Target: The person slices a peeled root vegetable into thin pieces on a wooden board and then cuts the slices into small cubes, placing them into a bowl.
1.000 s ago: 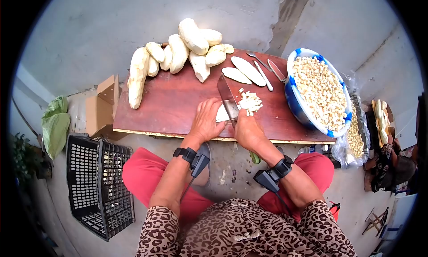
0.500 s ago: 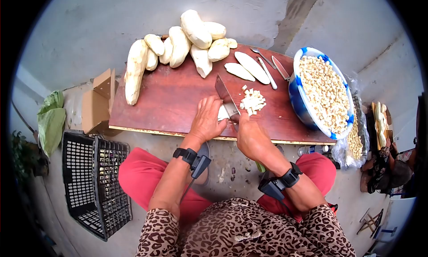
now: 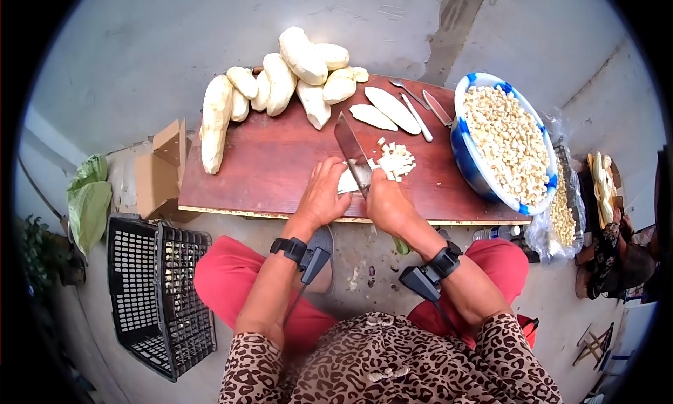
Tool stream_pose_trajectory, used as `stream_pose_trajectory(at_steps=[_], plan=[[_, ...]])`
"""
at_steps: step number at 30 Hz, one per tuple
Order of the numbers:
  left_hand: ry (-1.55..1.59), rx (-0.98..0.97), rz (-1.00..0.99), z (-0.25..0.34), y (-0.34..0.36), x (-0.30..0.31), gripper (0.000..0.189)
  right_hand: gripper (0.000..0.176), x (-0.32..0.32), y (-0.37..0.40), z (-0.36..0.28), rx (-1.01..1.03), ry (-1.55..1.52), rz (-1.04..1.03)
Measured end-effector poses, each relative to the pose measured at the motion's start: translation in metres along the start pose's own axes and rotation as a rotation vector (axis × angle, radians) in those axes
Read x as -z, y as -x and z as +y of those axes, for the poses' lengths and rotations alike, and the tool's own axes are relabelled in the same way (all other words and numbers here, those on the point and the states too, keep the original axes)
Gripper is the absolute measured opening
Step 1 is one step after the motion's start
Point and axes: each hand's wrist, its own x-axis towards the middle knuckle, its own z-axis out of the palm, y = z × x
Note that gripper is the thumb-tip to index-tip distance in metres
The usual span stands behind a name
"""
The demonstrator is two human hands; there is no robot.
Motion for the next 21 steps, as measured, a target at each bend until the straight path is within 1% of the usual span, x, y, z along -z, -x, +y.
stream_pose_trajectory(at_steps=[5,8,11,14,17,21], plan=[[0.021,0.043,0.065,0.000,-0.001,-0.016,0.052,0.020,0.013,-0.002,0.011,-0.047,0.012,0.037],[0.020,0.065,0.074,0.001,-0.001,-0.018,0.054,0.020,0.019,0.003,0.008,0.012,0.043,0.053],[0.034,0.078,0.092,0.004,-0.001,-0.013,0.054,0.018,0.016,0.013,0.005,0.138,0.040,0.118],[0.049,0.076,0.109,0.007,-0.001,-0.013,0.054,0.019,0.006,0.015,0.012,0.205,0.021,0.101],[0.046,0.059,0.093,0.005,0.000,-0.014,0.052,0.017,0.016,0.024,0.001,0.129,0.083,-0.013],[0.043,0.061,0.087,0.006,0.000,-0.012,0.051,0.016,0.014,0.026,-0.001,0.148,0.073,-0.007]])
